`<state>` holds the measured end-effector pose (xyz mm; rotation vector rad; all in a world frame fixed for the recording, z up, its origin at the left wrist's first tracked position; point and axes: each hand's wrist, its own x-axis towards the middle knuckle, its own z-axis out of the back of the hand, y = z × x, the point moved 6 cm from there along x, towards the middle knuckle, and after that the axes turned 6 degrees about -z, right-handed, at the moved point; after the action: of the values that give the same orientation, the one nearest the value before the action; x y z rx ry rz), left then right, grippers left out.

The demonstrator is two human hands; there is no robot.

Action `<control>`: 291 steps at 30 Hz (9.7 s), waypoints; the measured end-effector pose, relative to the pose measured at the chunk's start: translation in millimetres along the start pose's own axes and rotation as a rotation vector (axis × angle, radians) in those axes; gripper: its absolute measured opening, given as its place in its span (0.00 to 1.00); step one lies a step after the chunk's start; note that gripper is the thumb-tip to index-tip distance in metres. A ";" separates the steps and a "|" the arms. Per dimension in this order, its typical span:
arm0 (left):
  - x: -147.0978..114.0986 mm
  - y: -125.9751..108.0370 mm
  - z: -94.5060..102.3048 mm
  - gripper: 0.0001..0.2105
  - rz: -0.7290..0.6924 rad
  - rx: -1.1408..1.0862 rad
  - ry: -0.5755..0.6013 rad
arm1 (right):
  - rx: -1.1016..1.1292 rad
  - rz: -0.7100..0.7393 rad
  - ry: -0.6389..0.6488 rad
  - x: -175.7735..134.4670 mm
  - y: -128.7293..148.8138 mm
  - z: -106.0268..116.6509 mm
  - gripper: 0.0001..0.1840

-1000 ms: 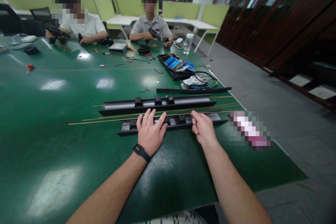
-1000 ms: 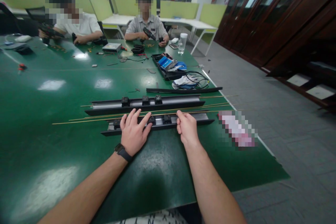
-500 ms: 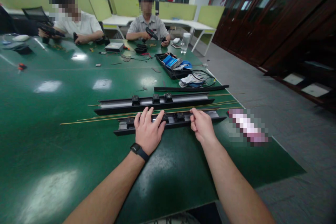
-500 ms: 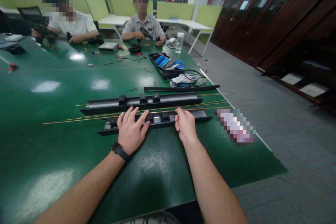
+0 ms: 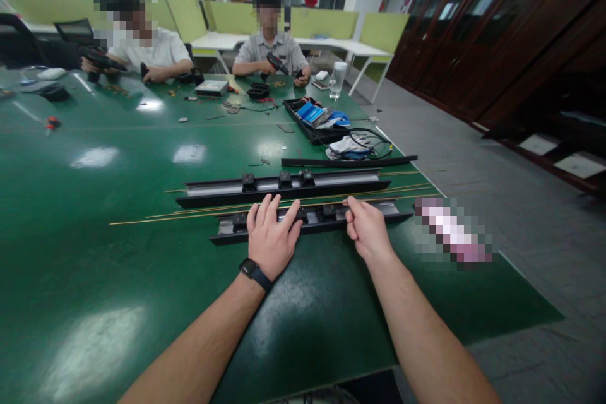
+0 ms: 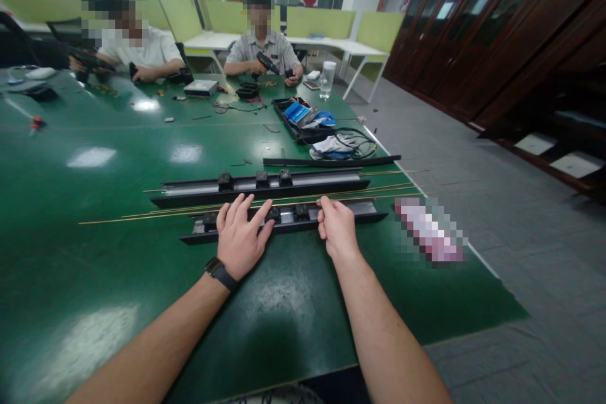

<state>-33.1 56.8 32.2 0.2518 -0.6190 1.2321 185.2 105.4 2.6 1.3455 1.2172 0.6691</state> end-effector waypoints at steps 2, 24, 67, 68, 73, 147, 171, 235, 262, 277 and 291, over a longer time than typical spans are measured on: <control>-0.2 0.0 -0.1 0.21 0.001 -0.002 -0.003 | -0.023 -0.004 0.017 -0.4 0.2 -1.4 0.17; -0.4 0.7 -0.6 0.20 0.000 -0.003 0.001 | -0.053 -0.012 0.022 1.3 -0.5 -1.0 0.18; -0.6 0.2 -0.4 0.21 -0.006 0.027 0.015 | -0.022 -0.061 0.026 3.0 -3.7 0.8 0.20; -0.6 0.2 -0.5 0.21 -0.006 0.025 0.016 | -0.010 -0.058 0.021 3.2 -3.5 1.1 0.19; -0.7 0.8 -0.5 0.21 -0.004 0.021 0.013 | 0.028 -0.038 0.002 4.2 -3.6 2.7 0.18; -0.3 0.9 0.2 0.21 -0.010 -0.005 0.027 | -0.047 -0.027 0.056 3.4 -2.4 0.6 0.21; 0.1 0.9 0.5 0.21 -0.013 -0.008 0.026 | -0.075 -0.052 0.064 3.9 -3.4 -0.5 0.21; 0.4 -0.2 0.4 0.21 -0.019 -0.012 0.005 | -0.073 -0.058 0.079 4.0 -0.9 -0.9 0.21; 0.0 -0.2 -0.3 0.21 -0.024 -0.010 -0.005 | -0.083 -0.051 0.100 3.2 -1.1 -2.5 0.20; -0.2 -0.1 0.1 0.20 -0.028 -0.001 -0.007 | -0.071 -0.043 0.073 2.2 -0.6 -2.7 0.19; 0.2 -0.4 -0.7 0.20 -0.030 0.034 0.007 | -0.022 -0.069 0.056 5.7 -3.8 -0.7 0.19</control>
<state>-32.5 57.2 31.8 0.2839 -0.5871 1.2150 185.2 110.2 -2.3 1.2681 1.2915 0.6730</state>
